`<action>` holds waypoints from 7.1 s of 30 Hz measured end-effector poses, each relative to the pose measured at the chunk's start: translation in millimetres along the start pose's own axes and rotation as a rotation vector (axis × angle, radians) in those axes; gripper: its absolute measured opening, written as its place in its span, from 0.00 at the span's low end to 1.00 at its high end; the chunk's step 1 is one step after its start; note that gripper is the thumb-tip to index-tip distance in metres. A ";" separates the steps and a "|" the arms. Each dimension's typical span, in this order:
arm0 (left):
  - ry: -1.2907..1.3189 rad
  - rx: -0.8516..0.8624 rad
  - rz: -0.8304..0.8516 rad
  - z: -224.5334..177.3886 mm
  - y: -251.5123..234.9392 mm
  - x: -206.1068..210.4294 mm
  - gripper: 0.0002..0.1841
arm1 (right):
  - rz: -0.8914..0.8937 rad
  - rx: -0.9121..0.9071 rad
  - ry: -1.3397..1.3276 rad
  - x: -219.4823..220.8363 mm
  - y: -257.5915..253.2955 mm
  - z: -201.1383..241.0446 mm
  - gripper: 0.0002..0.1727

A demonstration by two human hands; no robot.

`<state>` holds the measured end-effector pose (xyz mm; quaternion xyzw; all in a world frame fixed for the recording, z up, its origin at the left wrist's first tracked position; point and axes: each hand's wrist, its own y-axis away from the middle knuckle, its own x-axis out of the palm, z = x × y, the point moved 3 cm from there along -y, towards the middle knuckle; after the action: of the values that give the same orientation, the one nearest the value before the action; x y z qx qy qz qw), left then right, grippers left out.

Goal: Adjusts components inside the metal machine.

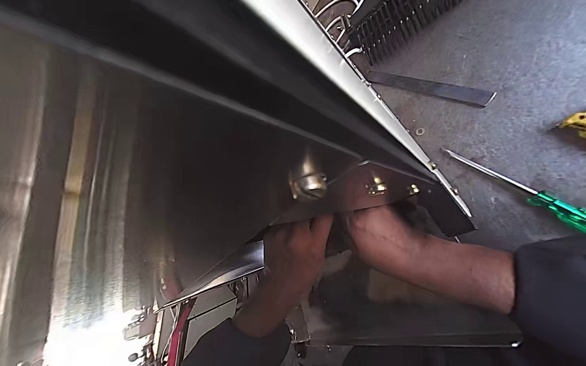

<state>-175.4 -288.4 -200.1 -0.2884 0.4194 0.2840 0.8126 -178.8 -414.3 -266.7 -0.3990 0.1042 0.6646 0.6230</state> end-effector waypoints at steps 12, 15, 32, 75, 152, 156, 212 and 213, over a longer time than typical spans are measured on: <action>-0.006 -0.009 0.096 15.6 -8.5 -7.1 0.09 | 0.255 0.106 -0.188 2.8 -7.4 10.1 0.18; -0.019 -0.026 0.097 21.5 -9.4 -23.1 0.10 | 0.154 0.066 -0.208 -2.8 -11.9 18.6 0.18; -0.124 0.037 0.030 27.5 -4.4 -31.8 0.12 | 0.064 0.009 -0.135 -8.4 -8.2 25.3 0.13; -0.091 -0.080 0.070 33.8 -6.3 -39.6 0.10 | 0.132 0.047 -0.241 -15.9 -22.3 31.7 0.15; -0.103 -0.061 0.139 30.4 -2.4 -32.2 0.15 | 0.269 0.092 -0.222 -9.3 -12.8 23.9 0.20; -0.092 -0.081 0.228 15.1 -5.9 -6.8 0.14 | 0.513 0.244 -0.225 -9.7 -14.1 9.4 0.19; 1.638 -0.433 -0.155 -3.8 88.5 40.8 0.31 | -0.388 0.273 0.129 11.9 -24.0 74.1 0.10; 1.629 -0.430 -0.159 -3.9 88.7 40.3 0.32 | -0.411 0.252 0.138 3.7 -28.5 84.9 0.09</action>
<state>-220.2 -222.7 -256.5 -0.5800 0.7893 0.0032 0.2016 -186.5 -351.9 -203.0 -0.3756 0.1453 0.4770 0.7812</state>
